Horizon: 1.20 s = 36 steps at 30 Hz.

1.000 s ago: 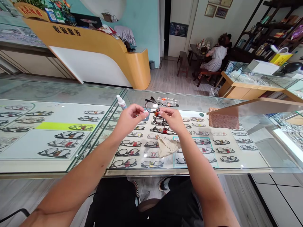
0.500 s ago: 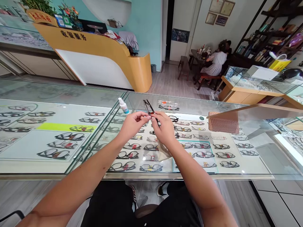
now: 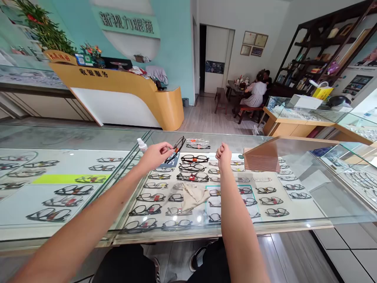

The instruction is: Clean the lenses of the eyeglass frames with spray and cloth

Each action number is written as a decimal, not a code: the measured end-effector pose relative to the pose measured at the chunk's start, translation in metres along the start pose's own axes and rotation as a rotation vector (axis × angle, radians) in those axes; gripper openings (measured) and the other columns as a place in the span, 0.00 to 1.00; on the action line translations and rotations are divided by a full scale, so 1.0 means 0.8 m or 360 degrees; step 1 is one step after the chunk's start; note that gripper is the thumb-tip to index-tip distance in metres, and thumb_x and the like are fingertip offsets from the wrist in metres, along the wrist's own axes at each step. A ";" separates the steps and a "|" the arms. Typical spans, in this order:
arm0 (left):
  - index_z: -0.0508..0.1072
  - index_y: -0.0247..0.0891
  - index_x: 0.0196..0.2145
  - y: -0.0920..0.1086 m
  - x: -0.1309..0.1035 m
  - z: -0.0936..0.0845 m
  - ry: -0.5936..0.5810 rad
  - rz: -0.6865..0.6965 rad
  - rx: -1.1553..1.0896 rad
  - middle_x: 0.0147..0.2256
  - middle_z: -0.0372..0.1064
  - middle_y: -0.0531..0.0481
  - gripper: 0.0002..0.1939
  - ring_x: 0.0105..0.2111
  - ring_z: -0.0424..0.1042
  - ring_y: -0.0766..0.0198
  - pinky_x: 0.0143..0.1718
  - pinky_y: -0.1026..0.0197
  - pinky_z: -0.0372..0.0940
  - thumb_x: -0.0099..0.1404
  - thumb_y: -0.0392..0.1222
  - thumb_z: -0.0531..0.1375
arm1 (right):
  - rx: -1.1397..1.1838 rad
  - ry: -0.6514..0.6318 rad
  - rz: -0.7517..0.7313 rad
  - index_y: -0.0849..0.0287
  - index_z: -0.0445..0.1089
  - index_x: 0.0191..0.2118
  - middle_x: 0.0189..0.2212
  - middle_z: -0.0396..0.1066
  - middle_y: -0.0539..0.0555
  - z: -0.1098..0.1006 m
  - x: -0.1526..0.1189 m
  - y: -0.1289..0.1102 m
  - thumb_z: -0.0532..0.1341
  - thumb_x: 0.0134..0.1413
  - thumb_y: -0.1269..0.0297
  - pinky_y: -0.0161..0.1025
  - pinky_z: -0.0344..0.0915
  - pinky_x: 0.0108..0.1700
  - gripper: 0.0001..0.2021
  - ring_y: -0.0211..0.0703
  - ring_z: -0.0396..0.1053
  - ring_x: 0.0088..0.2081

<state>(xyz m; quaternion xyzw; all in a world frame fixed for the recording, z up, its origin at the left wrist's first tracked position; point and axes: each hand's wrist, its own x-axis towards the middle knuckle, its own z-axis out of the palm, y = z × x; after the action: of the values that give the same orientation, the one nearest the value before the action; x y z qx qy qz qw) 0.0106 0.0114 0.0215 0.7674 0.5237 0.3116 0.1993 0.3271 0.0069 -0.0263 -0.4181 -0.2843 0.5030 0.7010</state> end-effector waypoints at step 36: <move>0.86 0.47 0.43 0.052 0.143 0.086 -0.0862 0.0332 0.0983 0.47 0.85 0.45 0.13 0.47 0.79 0.50 0.42 0.58 0.66 0.64 0.48 0.64 | 0.0521 -0.0069 0.0351 0.52 0.34 0.26 0.15 0.34 0.42 -0.024 0.022 0.014 0.54 0.70 0.58 0.35 0.39 0.18 0.27 0.35 0.33 0.19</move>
<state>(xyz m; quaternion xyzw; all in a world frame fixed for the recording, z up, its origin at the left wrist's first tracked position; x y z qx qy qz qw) 0.1155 0.1037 0.0283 0.8942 0.4406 -0.0544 0.0577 0.3436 0.0189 -0.0459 -0.3162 -0.1663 0.6251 0.6940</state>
